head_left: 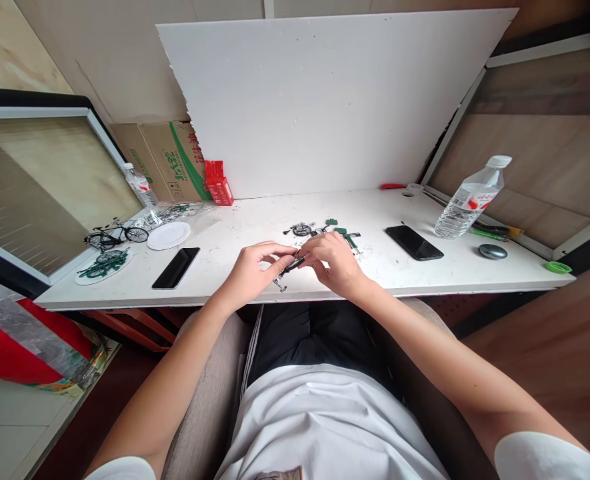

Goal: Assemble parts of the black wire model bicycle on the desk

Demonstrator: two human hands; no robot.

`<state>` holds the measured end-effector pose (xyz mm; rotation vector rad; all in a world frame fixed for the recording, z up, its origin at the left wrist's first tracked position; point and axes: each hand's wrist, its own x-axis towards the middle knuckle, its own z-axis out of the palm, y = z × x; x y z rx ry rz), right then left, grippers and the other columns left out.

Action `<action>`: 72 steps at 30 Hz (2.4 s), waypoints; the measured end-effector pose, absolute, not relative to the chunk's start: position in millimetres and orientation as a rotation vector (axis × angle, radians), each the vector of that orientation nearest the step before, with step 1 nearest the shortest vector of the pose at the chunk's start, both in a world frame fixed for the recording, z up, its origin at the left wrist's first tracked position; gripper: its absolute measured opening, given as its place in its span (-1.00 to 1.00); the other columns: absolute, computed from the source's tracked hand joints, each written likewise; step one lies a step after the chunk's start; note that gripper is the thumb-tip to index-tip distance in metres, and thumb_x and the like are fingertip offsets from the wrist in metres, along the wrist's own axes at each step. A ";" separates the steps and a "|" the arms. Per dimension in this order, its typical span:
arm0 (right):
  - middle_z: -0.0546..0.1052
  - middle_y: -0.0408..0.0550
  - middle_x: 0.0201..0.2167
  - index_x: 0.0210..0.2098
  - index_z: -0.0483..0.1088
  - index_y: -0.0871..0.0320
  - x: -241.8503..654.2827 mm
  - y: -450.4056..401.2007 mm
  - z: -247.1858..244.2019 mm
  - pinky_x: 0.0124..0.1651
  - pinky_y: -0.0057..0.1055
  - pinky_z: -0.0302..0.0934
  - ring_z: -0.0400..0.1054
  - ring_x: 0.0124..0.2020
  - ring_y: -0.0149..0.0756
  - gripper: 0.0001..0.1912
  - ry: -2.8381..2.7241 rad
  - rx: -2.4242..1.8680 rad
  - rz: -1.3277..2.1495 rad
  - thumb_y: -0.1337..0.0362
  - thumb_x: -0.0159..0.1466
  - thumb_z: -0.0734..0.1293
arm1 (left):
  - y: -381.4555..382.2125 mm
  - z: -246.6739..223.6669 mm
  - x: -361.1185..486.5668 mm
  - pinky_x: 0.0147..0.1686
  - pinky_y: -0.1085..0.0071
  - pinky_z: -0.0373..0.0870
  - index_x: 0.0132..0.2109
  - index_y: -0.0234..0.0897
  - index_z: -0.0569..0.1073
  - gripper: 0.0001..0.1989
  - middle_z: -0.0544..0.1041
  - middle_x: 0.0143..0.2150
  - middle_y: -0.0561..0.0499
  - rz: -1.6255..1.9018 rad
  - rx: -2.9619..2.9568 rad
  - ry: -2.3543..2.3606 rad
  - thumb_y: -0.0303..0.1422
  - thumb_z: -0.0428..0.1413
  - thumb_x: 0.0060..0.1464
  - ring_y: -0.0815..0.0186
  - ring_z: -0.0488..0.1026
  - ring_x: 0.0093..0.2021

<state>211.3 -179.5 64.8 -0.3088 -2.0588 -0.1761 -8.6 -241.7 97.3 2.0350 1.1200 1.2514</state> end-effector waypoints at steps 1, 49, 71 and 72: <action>0.64 -0.11 -0.20 -0.14 0.39 -0.04 211.3 -179.8 65.2 -0.13 -0.18 0.29 0.53 -0.14 -0.23 -0.74 -2.071 -0.295 -0.179 0.48 0.49 0.20 | -241.8 97.3 -8.4 -0.05 0.32 0.59 -0.02 -0.20 0.71 -0.76 0.71 -0.01 -0.10 1.249 2.046 1.119 -0.19 0.24 0.32 0.15 0.64 -0.02; 0.66 -0.05 -0.17 0.08 0.39 0.02 208.8 -184.8 73.4 -0.12 -0.19 0.43 0.56 -0.18 -0.17 -0.68 -2.050 -0.194 -0.035 0.32 0.39 0.48 | -251.0 98.1 -10.6 0.09 0.27 0.53 0.32 -0.30 0.48 -0.57 0.72 -0.12 -0.11 1.306 2.095 1.104 -0.28 0.08 0.41 0.19 0.67 -0.05; 0.57 -0.04 -0.08 0.02 0.37 -0.03 206.0 -193.6 77.2 0.04 -0.13 0.41 0.52 -0.02 -0.13 -0.47 -1.863 -0.349 0.871 0.05 0.20 0.63 | -252.0 98.7 -9.1 0.08 0.33 0.55 0.25 -0.16 0.54 -0.52 0.73 -0.06 -0.02 1.365 2.366 1.162 -0.40 0.32 0.19 0.21 0.69 -0.06; 0.57 -0.04 -0.08 0.01 0.37 -0.02 205.9 -194.1 77.5 0.05 -0.13 0.40 0.52 -0.03 -0.13 -0.48 -1.863 -0.348 0.867 0.06 0.20 0.63 | -251.5 98.1 -9.5 0.08 0.32 0.55 0.23 -0.15 0.55 -0.54 0.73 -0.05 -0.02 1.375 2.390 1.154 -0.41 0.32 0.20 0.21 0.69 -0.06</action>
